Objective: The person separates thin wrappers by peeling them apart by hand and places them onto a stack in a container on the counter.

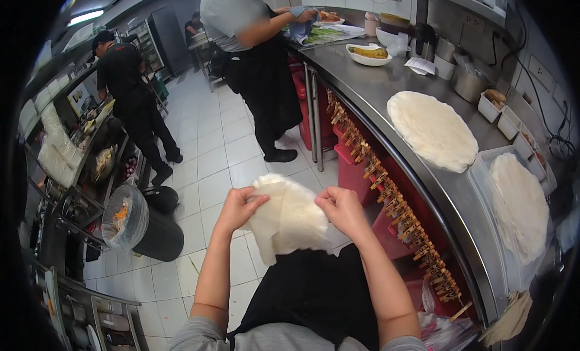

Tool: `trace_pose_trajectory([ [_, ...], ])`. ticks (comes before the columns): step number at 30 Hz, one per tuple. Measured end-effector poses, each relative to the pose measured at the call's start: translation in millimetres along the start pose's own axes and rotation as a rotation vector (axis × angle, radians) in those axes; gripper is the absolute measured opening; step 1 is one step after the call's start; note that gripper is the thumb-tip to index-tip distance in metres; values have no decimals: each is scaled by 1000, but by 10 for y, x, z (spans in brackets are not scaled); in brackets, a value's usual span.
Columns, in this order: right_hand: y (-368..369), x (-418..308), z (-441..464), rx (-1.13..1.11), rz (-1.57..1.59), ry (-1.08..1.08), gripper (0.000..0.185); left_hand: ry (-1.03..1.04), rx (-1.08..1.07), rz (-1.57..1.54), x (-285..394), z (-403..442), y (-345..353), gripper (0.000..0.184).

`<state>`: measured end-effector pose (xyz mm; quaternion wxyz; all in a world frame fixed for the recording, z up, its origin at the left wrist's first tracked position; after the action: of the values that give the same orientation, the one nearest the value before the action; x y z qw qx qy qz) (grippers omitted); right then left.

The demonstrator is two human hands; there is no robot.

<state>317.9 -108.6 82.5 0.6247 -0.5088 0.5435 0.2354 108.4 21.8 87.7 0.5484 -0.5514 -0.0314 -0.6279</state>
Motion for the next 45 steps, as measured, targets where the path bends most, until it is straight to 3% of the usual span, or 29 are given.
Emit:
trace_pose_trajectory([
  [1,-75,-11,0,-5,46,22,15,28,78,-39,-110,-13,-56,26],
  [3,-227,1,17,-21,137,66,13,-40,39,-55,-261,-84,-123,26],
  [6,-42,-68,126,-88,261,-188,14,26,-36,-28,-80,-92,-2,26],
  [7,78,-84,150,-73,168,-230,29,78,-61,-10,48,-78,69,26],
  [10,418,-197,30,74,-140,-439,44,101,-144,-14,314,0,159,26],
  [13,528,-87,51,-47,-131,-126,57,142,-152,40,384,38,168,25],
  [17,441,-10,124,-108,-64,-141,57,35,-171,10,360,17,139,32],
  [20,454,-83,54,-94,-51,-217,56,273,-7,53,577,45,198,27],
  [23,452,-241,-91,-127,-146,-267,56,140,-155,82,507,121,311,25],
  [29,355,-218,-111,-101,-198,-143,55,187,-46,7,475,113,270,20],
  [36,316,-35,12,-103,-112,-176,43,73,58,-157,164,-14,101,22],
  [41,412,-205,-121,-129,-241,-145,34,54,-11,88,216,28,198,26],
  [45,208,143,31,-97,26,-93,34,133,114,56,86,31,132,25],
])
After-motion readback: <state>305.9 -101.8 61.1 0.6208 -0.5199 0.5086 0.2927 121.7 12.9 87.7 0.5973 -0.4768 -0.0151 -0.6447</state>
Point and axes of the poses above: each hand's wrist, its own z-axis towards the middle knuckle, its own y-axis out of the palm, x = y × z, the point moved 7 cm from there along z, towards the middle knuckle, and after that the axes turned 13 degrees about y, right-handed, at the moved point
